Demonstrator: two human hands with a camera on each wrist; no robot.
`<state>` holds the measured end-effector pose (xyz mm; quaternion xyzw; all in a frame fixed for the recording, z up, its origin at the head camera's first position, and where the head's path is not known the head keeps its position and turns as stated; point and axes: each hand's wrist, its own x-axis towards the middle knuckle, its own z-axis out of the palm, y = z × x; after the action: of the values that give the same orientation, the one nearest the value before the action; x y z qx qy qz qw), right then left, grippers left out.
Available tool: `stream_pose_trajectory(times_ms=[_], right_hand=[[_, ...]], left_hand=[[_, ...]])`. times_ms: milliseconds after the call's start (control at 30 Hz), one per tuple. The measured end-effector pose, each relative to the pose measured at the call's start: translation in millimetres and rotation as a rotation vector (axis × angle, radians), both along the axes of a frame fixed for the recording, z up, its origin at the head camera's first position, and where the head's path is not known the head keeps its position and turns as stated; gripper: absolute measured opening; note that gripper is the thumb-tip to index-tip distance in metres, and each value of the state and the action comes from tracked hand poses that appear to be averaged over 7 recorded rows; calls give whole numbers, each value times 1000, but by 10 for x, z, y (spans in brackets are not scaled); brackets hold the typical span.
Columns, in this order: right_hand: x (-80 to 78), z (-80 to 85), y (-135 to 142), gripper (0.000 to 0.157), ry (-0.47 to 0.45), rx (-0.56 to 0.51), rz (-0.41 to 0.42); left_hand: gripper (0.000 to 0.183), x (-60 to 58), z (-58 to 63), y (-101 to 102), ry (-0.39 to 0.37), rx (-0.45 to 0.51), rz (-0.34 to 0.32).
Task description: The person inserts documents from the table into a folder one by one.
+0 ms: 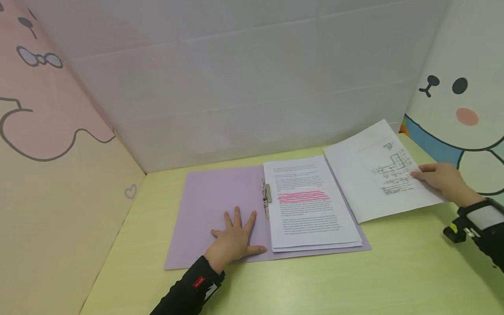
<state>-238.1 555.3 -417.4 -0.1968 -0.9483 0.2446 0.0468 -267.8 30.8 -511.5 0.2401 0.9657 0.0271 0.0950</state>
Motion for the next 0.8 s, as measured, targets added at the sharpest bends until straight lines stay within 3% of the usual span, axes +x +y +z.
stream_pose_trajectory(times_ms=[467,800], right_hand=[[9,108,-81,80,10,13,9],[-27,90,-208,80,15,-24,23]], left_hand=[[103,-5,-10,-4,0,6,-4],[104,-3,-12,3,6,-2,-2]])
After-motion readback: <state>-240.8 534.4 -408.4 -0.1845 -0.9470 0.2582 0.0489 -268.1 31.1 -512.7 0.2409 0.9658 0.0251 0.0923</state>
